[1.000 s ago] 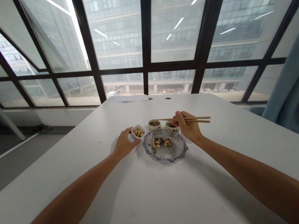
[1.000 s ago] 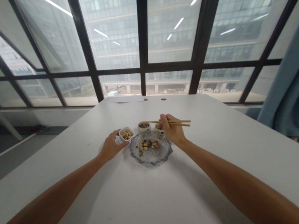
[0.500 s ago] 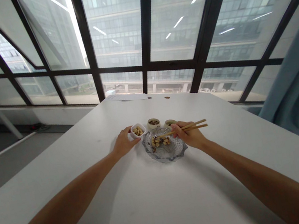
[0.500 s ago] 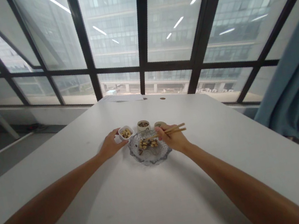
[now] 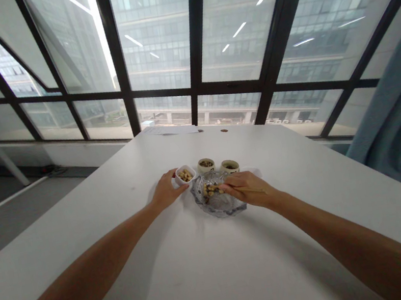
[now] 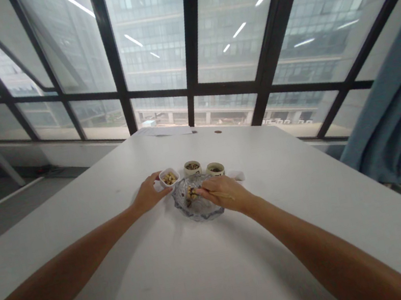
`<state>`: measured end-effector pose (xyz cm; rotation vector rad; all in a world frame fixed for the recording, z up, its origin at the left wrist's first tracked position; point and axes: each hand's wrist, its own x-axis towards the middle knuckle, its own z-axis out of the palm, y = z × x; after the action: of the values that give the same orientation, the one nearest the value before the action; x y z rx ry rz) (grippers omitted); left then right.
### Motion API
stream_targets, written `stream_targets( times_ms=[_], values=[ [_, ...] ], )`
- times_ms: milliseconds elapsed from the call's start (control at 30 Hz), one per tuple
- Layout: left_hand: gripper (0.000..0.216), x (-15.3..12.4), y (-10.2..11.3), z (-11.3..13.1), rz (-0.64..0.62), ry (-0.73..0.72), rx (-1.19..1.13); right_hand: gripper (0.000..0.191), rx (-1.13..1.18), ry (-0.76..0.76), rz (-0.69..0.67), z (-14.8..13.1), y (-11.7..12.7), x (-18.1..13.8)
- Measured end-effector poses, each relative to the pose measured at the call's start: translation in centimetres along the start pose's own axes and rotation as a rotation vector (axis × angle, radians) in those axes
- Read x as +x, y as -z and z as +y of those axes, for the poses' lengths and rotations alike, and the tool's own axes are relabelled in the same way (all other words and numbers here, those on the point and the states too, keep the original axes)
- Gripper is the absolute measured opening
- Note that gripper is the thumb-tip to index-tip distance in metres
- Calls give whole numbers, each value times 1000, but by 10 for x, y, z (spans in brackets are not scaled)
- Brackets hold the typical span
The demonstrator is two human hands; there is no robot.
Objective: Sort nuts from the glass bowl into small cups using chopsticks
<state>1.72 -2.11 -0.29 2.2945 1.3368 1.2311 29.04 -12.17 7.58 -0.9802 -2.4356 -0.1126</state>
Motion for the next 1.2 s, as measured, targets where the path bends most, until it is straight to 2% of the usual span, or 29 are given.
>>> stream_targets(
  times_ms=[200,733,833,1033,1100,1200],
  values=[
    [58,1,-2,-3,-4,-6,-12,56,71,-104,41,7,10,-5],
    [58,1,-2,-2,-13,1,-5,49,196,-203,75,2,10,0],
    [58,1,-2,-2,-17,8,-4,48,287,-319,199,3,7,-7],
    [58,0,-2,-1,-8,11,-7,49,654,-637,712,14,-14,-35],
    [59,0,-1,0,-10,12,-12,50,709,-672,799,16,-19,-43],
    [59,0,0,1,-9,13,-13,49,671,-668,825,13,-20,-52]
  ],
)
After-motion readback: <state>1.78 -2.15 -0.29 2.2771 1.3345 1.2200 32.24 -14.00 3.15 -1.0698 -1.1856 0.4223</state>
